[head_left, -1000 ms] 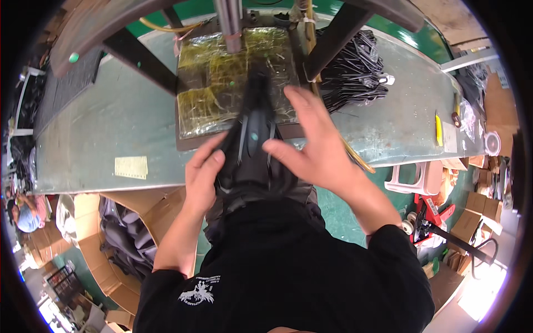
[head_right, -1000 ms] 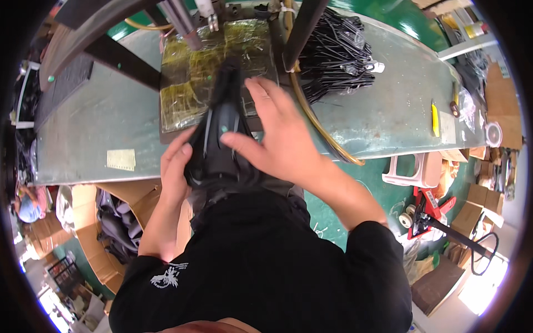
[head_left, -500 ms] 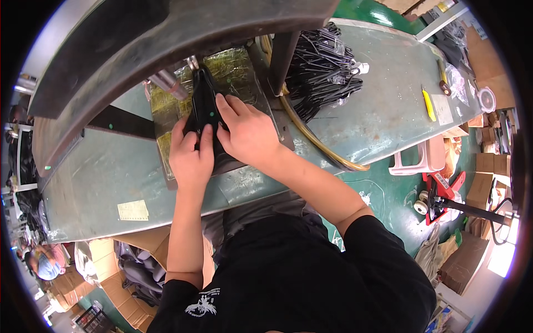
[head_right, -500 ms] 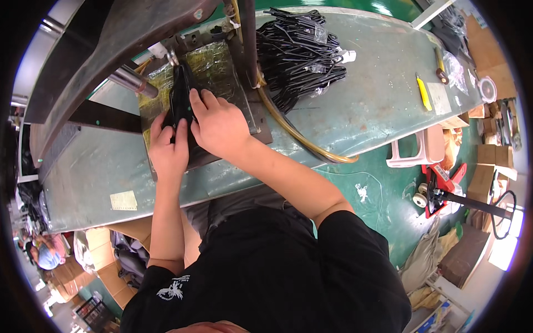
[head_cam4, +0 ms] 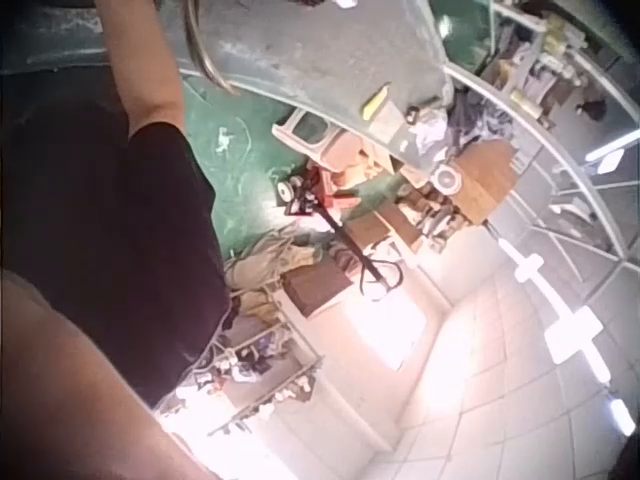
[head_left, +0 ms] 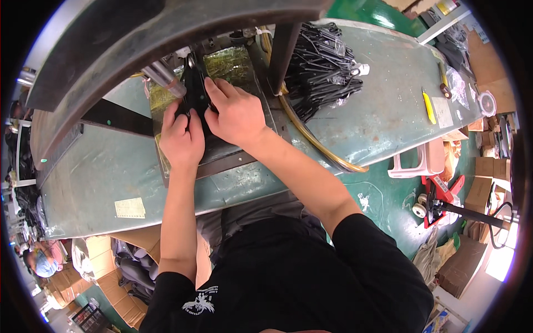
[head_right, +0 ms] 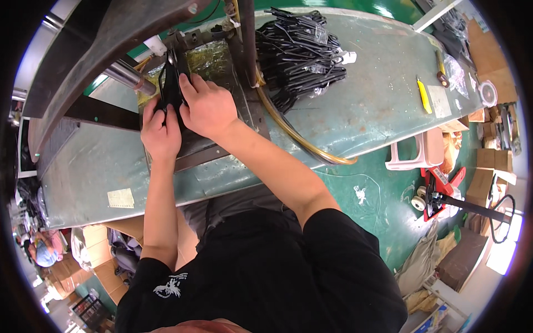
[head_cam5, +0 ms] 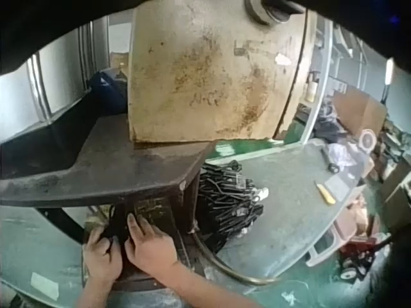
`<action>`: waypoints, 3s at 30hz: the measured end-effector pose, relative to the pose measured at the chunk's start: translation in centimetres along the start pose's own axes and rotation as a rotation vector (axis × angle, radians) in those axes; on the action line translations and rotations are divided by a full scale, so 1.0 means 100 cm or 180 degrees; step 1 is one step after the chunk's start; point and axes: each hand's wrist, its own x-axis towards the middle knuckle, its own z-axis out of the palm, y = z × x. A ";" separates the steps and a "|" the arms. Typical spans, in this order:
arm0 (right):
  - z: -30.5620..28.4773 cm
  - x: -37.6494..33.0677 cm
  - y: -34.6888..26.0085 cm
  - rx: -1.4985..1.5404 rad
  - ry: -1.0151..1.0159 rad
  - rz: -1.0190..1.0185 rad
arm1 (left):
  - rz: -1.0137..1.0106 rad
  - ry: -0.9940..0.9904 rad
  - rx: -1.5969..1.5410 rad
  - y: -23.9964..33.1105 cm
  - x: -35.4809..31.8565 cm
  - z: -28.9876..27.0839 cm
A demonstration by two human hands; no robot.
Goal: The person is assembling bicycle saddles by inserting metal rails into the seat base and using a pneumatic press machine to secure them.
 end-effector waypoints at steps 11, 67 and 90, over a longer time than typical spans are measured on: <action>-0.014 -0.018 -0.006 0.0669 -0.0010 0.0372 | -0.0055 0.0299 -0.0189 -0.003 -0.018 -0.012; -0.214 -0.001 0.101 -0.1415 -0.1770 -0.0638 | -0.2708 -0.3913 0.3265 -0.258 -0.424 -0.360; -0.168 -0.052 -0.002 0.2518 -0.1222 0.1525 | -0.4386 0.0941 -0.5100 0.037 -0.151 -0.105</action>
